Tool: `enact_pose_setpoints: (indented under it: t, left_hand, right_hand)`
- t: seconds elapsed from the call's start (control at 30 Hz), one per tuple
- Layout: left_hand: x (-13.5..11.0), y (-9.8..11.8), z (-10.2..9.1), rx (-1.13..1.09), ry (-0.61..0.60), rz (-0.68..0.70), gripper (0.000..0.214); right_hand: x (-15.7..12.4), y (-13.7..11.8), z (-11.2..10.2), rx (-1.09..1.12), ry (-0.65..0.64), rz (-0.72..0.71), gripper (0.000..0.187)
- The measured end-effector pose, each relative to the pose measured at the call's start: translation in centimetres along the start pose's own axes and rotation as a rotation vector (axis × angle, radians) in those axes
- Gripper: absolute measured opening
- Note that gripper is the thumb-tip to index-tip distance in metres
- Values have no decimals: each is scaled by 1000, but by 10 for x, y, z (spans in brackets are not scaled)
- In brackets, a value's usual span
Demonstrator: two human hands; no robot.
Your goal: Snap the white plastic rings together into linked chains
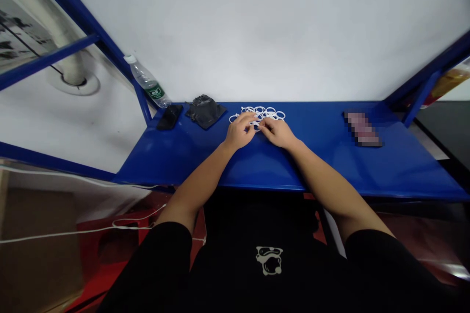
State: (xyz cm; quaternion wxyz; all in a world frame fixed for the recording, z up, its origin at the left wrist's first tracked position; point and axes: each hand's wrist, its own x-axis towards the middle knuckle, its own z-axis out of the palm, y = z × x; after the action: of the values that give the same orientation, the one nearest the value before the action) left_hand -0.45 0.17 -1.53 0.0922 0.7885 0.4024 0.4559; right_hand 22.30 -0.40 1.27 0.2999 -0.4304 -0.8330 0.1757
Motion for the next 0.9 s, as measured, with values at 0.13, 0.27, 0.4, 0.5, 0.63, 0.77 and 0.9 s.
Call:
enact_pose_setpoints:
  t: [0.13, 0.27, 0.4, 0.5, 0.63, 0.77, 0.9]
  left_hand:
    - [2, -21, -1, 29, 93, -123, 37]
    - [4, -51, -2, 82, 133, -181, 22]
    - [0, -64, -2, 149, 17, -217, 18]
    - [-5, -68, -2, 177, -67, -245, 21]
    - [-6, -69, -2, 175, -99, -219, 24]
    - [1, -57, -5, 182, -23, -229, 33]
    - [7, -30, -10, 36, 23, -131, 28]
  right_hand:
    - [2, 19, -26, -197, 204, 222, 31]
    - [0, 55, -56, -349, 262, 485, 32]
    - [-8, 99, -73, -366, 80, 634, 39]
    - [-12, 118, -78, -310, 51, 577, 50]
    - [-8, 103, -72, -259, 100, 493, 46]
    - [-1, 56, -48, -169, 84, 296, 27]
    - [-3, 14, -17, -67, 24, 80, 37]
